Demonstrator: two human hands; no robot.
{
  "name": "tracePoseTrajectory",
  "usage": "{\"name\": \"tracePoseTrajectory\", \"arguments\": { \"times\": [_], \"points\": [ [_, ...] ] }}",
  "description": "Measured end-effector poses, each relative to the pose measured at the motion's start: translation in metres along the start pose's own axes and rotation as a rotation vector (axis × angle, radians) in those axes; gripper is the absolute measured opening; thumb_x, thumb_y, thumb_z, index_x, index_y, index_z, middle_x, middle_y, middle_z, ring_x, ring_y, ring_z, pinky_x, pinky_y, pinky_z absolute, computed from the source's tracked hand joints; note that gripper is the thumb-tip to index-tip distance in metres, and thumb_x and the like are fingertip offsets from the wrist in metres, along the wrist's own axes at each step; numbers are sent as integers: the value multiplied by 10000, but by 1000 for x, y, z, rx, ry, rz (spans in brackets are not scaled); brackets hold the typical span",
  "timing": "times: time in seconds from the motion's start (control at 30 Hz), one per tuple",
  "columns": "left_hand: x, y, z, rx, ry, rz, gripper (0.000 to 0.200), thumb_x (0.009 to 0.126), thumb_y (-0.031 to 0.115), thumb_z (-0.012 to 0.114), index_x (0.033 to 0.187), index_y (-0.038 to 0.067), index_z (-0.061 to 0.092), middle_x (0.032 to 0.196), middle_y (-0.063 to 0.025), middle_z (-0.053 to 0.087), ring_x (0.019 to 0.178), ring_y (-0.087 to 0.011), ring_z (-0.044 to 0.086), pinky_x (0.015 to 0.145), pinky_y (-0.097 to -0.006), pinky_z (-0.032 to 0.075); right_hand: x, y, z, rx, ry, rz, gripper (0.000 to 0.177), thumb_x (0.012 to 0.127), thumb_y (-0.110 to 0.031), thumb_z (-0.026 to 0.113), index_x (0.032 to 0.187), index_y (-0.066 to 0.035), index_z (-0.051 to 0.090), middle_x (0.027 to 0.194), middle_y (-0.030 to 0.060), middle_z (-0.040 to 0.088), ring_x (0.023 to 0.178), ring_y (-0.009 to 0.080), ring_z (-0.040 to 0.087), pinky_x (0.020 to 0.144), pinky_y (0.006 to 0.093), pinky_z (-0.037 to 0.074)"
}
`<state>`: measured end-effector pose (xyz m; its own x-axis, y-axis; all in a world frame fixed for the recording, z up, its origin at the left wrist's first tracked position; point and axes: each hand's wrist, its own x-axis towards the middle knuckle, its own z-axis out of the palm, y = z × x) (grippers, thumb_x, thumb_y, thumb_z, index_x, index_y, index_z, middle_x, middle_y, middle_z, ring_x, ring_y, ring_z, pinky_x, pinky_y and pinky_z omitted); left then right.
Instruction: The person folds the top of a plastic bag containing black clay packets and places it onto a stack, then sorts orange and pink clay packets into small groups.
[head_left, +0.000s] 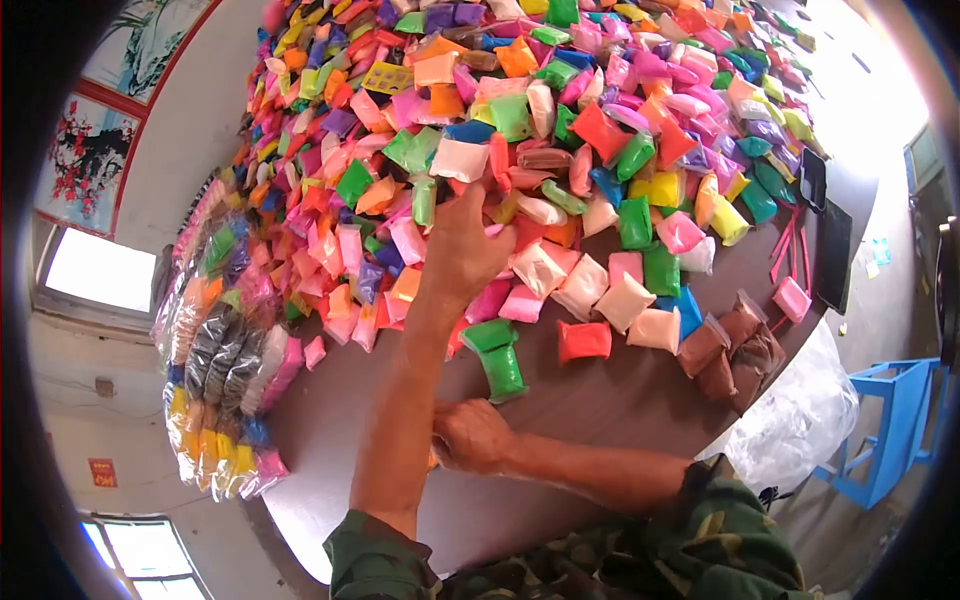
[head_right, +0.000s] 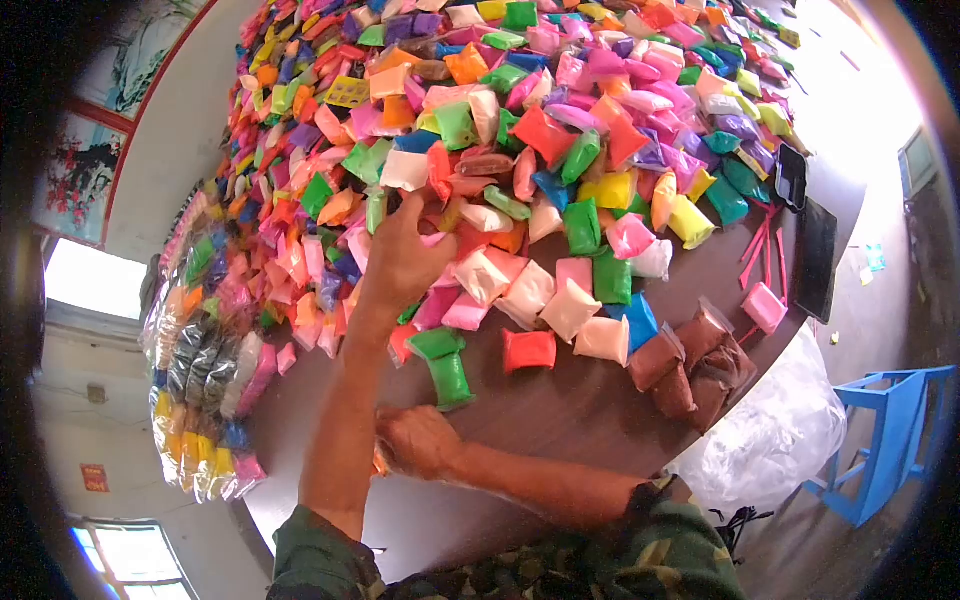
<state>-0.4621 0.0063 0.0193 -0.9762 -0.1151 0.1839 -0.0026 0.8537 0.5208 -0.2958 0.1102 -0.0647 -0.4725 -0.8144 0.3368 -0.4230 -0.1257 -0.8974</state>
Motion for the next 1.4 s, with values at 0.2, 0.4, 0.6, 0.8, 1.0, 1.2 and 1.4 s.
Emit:
{"name": "tracePoseTrajectory", "arguments": {
  "times": [0.2, 0.4, 0.6, 0.8, 1.0, 1.2, 1.4],
  "points": [
    [-14, -1, -16, -590, -73, -198, 506, 923, 113, 736, 1381, -41, 587, 1273, -136, 713, 1155, -182, 679, 998, -332, 540, 1, -5, -3, 24, 29, 27, 144, 871, -96, 645, 1003, -54, 684, 965, 196, 698, 871, 434, 703, 737, 545, 575],
    [-29, -15, -26, -367, 108, -149, 563, 904, 178, 784, 1391, -32, 591, 1316, -163, 686, 1112, -220, 695, 935, -355, 564, 2, 1, 1, 12, -16, 32, 98, 884, -106, 628, 952, -49, 672, 983, 180, 705, 875, 429, 710, 744, 546, 574],
    [-53, -23, -39, 226, 175, -43, 687, 810, 262, 861, 1384, -11, 600, 1303, -191, 670, 1195, -347, 652, 1004, -461, 537, 0, 3, 8, 38, 15, 37, 49, 898, -89, 638, 940, -64, 643, 973, 149, 674, 860, 409, 688, 711, 527, 559],
    [-50, -9, -34, 275, 63, 42, 891, 773, 459, 898, 1430, -28, 544, 1424, -253, 579, 1334, -414, 551, 1112, -493, 467, 1, -1, 6, 24, -18, 73, 88, 900, -104, 636, 974, -64, 663, 988, 155, 686, 865, 407, 693, 720, 528, 561],
    [-28, 17, -16, 373, 144, 74, 938, 778, 455, 896, 1483, -14, 492, 1438, -250, 559, 1353, -420, 532, 1121, -498, 459, 2, 5, 10, 87, -20, 64, 166, 886, -108, 643, 1040, -69, 690, 1008, 168, 691, 880, 419, 695, 738, 534, 561],
    [-13, 35, -3, 268, 63, 11, 988, 757, 399, 897, 1509, -45, 435, 1483, -268, 513, 1385, -418, 504, 1165, -491, 418, 3, 6, 17, 62, -29, 133, 246, 865, -123, 660, 1102, -60, 686, 1041, 203, 713, 888, 443, 702, 755, 546, 567],
    [-8, 66, 9, 462, 194, 317, 900, 758, 346, 896, 1497, 38, 485, 1500, -195, 505, 1370, -396, 504, 1131, -495, 429, 1, 4, 6, 86, -75, 151, 278, 802, -138, 704, 1071, -67, 702, 976, 212, 723, 854, 452, 700, 736, 538, 569]
  ]
}}
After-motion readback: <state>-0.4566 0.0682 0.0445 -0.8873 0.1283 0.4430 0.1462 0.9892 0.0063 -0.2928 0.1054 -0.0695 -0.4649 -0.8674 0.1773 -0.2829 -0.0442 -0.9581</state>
